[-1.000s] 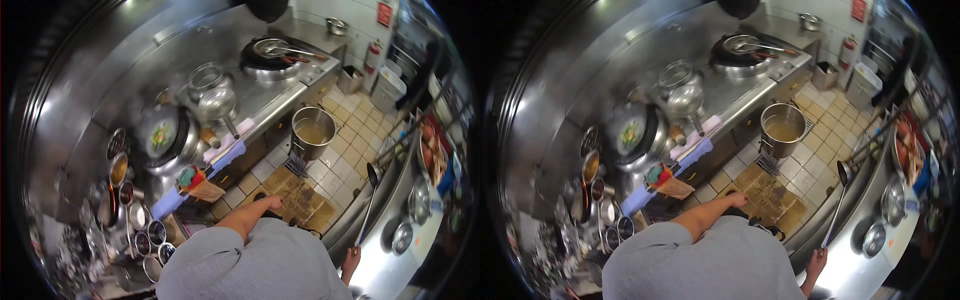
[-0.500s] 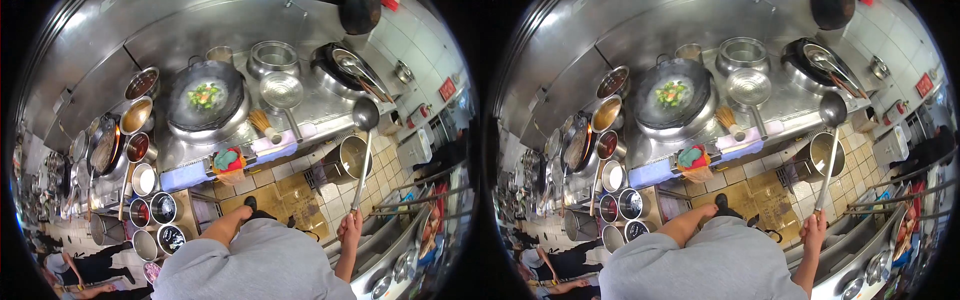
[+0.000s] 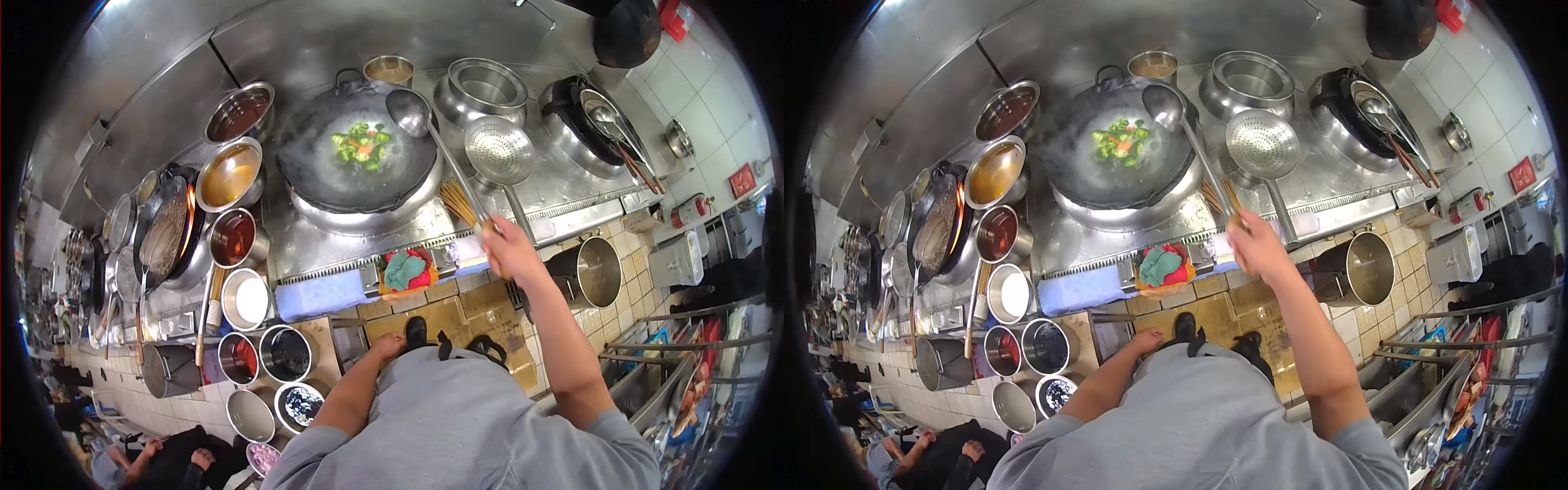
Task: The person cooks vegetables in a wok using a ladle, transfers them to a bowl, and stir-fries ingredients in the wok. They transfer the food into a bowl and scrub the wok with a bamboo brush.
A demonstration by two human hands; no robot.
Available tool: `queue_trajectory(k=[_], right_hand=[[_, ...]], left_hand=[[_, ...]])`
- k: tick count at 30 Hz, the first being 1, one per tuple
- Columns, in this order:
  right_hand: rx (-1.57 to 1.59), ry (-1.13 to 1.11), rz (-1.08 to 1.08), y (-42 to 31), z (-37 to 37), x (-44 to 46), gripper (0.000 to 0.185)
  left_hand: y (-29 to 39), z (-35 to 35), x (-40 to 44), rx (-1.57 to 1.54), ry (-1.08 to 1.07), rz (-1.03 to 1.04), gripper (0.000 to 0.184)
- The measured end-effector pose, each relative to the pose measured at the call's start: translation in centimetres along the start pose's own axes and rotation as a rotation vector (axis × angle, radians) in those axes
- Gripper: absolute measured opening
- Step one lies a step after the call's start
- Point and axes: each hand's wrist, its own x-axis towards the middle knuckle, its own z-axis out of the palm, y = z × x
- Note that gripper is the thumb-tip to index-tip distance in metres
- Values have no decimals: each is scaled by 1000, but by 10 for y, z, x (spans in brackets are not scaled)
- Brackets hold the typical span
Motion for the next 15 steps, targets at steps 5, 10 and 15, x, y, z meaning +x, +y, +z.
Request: queue_trajectory(k=[5,10,15], right_hand=[[12,-23,76,13,53,90,9],[497,-263,271,19,84,92,10],[822,-519,429,28,51,76,23]], left_hand=[[7,1,-30,-230,51,-30,34],[-4,3,-48,-367,84,-175,34],[-29,20,-30,-372,110,-151,35]])
